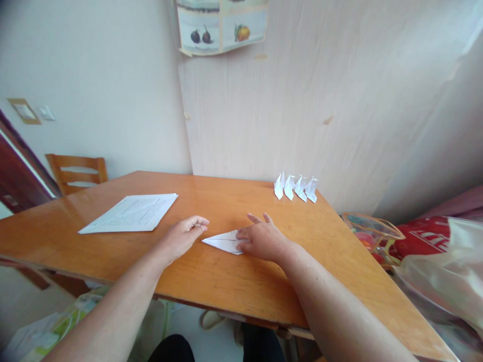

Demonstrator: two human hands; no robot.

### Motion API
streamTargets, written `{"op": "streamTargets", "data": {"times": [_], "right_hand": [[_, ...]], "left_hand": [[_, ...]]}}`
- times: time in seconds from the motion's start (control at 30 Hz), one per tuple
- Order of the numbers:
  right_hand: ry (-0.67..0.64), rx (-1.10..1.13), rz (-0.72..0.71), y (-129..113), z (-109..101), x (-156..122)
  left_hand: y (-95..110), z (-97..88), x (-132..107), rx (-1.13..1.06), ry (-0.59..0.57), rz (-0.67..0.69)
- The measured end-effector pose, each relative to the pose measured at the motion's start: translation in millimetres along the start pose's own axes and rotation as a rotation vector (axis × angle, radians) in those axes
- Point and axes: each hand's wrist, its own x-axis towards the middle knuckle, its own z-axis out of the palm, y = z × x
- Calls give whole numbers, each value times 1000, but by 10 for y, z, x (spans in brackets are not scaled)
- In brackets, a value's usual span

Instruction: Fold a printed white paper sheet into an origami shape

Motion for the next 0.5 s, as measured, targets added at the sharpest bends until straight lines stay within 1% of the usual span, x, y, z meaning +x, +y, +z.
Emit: {"op": "streamTargets", "data": {"times": [0.1,0.17,0.33,0.5], "right_hand": [[1,-4,-1,11,13,1],[2,-7,-1,11,16,-1],[-1,-6,6,6,16,-3],[-9,-8,6,14,18,-2]], "left_hand": [[-1,-11,-56,28,-74,46],[10,-2,-90,90,-102,77],[34,24,-152,290,-62,145],[30,27,-171,372,-51,158]]}}
